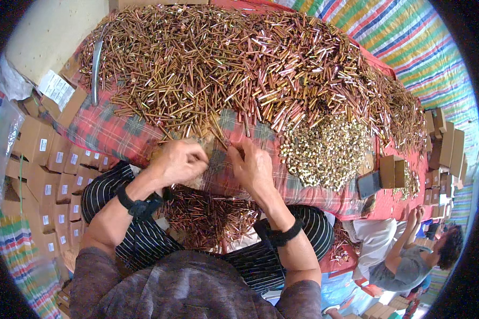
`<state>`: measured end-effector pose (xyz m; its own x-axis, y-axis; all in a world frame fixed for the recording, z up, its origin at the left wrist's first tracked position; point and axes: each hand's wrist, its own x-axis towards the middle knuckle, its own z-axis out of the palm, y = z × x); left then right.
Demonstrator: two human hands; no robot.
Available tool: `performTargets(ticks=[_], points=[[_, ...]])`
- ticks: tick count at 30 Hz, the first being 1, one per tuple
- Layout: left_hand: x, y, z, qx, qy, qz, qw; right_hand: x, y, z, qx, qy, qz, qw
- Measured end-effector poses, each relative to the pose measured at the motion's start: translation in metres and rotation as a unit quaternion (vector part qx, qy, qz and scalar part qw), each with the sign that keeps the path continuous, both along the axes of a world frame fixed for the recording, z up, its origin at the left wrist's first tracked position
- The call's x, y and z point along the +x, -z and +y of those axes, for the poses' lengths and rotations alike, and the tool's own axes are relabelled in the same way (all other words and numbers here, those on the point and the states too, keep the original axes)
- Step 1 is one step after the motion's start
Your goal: Manually sort and bundle small stick-like materials on a work surface.
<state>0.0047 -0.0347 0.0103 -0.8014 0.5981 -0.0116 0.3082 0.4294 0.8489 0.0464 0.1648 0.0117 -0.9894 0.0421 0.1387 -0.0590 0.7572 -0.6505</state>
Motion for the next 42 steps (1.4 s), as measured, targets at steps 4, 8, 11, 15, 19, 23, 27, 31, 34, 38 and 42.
performTargets(ticks=[4,8,11,15,19,23,27,31,34,38,42], points=[[-0.010,0.005,-0.025,-0.133,-0.109,0.154,0.973,-0.023,0.028,-0.010,0.078,0.005,0.093,0.993],[-0.009,0.021,-0.028,-0.208,-0.101,0.200,0.952,-0.029,0.036,-0.019,0.147,-0.009,0.015,0.989],[-0.014,0.031,-0.019,-0.198,-0.088,0.295,0.930,-0.029,0.031,-0.017,0.151,-0.023,-0.040,0.987],[-0.016,0.032,-0.003,-0.115,-0.097,0.290,0.945,-0.022,0.027,-0.011,0.155,-0.013,-0.051,0.987],[-0.012,0.015,0.027,0.005,-0.046,0.364,0.930,-0.018,0.017,-0.007,-0.013,-0.052,-0.034,0.998],[-0.013,0.019,0.031,-0.038,-0.034,0.343,0.938,-0.025,-0.002,-0.004,-0.158,-0.043,-0.158,0.974],[-0.009,0.019,0.037,-0.065,-0.091,0.265,0.958,-0.042,0.022,0.009,0.023,0.103,0.073,0.992],[-0.005,0.024,0.040,0.072,-0.138,0.030,0.987,-0.049,0.039,0.022,0.165,0.108,0.038,0.980],[-0.016,0.028,0.036,0.209,-0.122,-0.146,0.959,-0.040,0.024,0.014,0.146,0.086,0.033,0.985],[-0.016,0.020,0.029,0.169,-0.107,-0.102,0.974,-0.021,-0.001,0.003,0.164,0.012,0.042,0.986],[-0.012,0.017,0.032,0.191,-0.082,-0.116,0.971,-0.007,-0.008,0.005,0.178,-0.028,0.057,0.982]])
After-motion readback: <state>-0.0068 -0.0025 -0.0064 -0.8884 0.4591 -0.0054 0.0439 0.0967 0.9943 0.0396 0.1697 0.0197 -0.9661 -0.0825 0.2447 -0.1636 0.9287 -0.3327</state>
